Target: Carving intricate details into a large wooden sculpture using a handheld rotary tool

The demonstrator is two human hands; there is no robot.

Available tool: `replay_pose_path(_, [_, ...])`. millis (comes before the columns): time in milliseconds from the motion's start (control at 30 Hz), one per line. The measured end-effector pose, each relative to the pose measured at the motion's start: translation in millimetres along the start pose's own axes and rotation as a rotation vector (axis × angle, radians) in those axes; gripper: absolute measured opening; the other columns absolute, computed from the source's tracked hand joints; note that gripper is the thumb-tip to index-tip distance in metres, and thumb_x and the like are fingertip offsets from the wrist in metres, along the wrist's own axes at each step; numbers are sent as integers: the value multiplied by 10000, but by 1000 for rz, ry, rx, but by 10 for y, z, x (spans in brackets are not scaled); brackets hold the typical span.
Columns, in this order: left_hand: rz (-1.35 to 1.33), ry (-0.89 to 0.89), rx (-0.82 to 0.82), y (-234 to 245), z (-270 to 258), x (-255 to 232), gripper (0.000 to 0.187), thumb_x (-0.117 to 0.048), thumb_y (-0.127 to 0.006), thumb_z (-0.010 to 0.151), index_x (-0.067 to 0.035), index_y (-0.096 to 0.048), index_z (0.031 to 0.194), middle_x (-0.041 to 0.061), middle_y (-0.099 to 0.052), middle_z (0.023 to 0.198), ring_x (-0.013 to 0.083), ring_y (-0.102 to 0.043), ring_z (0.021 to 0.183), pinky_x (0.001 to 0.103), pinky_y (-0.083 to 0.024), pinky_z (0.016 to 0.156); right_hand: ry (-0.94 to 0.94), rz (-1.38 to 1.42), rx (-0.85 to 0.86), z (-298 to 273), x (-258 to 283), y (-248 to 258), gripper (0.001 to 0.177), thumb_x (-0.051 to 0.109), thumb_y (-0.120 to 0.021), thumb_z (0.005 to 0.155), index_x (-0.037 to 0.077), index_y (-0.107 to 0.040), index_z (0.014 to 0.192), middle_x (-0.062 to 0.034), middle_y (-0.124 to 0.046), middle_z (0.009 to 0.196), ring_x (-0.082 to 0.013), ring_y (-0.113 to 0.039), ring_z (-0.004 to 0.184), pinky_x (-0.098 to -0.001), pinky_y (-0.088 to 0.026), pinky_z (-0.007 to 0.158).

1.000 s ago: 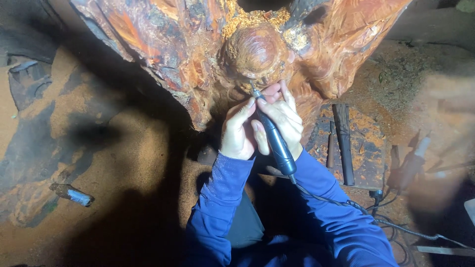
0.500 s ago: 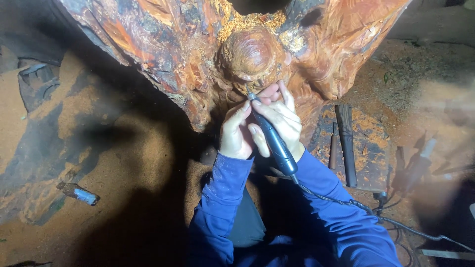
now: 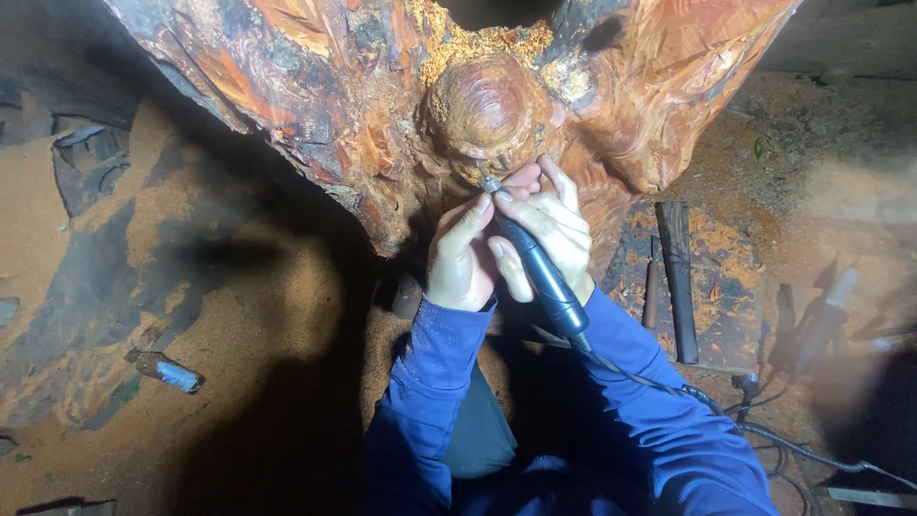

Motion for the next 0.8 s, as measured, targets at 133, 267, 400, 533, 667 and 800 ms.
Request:
replay_pose_path(133, [12,1,-13,53,27,31,295,-149,-604,1024,82,-640,1204,93,-638,1037,44,-555,874,94,-484,647,-12,30,-19,10,-34,42,383,209,-693,917,-118,-724,1114,-202,-730,839,-282,-705,702,-690,-375,1095])
replay_pose_path(267, [93,-14,9,155,55,101,370,-169,-581,1046,117,-597,1279,143,-646,1175,75,-578,1038,90,-452,693,4,54,-28,-8,-57,65,381,203,-686,925,-126,-716,1115,-204,-720,827,-285,-697,691,-687,-383,1084])
replay_pose_path(400, [140,-9,16,131,58,101,375,-183,-597,1045,99,-601,1292,182,-653,1221,101,-598,1088,60,-439,688,1,65,-41,-37,-96,88,384,209,-684,925,-127,-714,1109,-210,-721,837,-292,-698,693,-697,-393,1071])
replay_pose_path(533, [119,7,31,199,79,193,450,-168,-577,1055,135,-519,1382,191,-634,1280,78,-581,1071,80,-443,707,-5,81,-47,-49,-104,115,388,210,-682,926,-131,-709,1109,-213,-718,840,-292,-699,701,-697,-399,1066])
replay_pose_path(667, [211,-92,59,155,42,134,485,-193,-569,1052,128,-505,1410,215,-649,1285,219,-581,1291,137,-516,858,26,140,-27,-54,-104,104,407,205,-686,921,-134,-691,1146,-225,-741,898,-311,-724,777,-728,-369,1074])
replay_pose_path(800, [159,-75,74,268,84,152,482,-212,-556,1050,118,-522,1401,201,-663,1284,207,-603,1262,96,-469,730,48,126,24,-72,-160,68,384,200,-691,925,-115,-699,1143,-214,-747,906,-323,-729,779,-743,-320,1081])
Point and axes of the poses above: each hand's wrist, its own z-axis towards the middle knuckle, its own y-axis out of the back of the hand, x = y × z, the point moved 8 cm from there along z, towards the middle knuckle
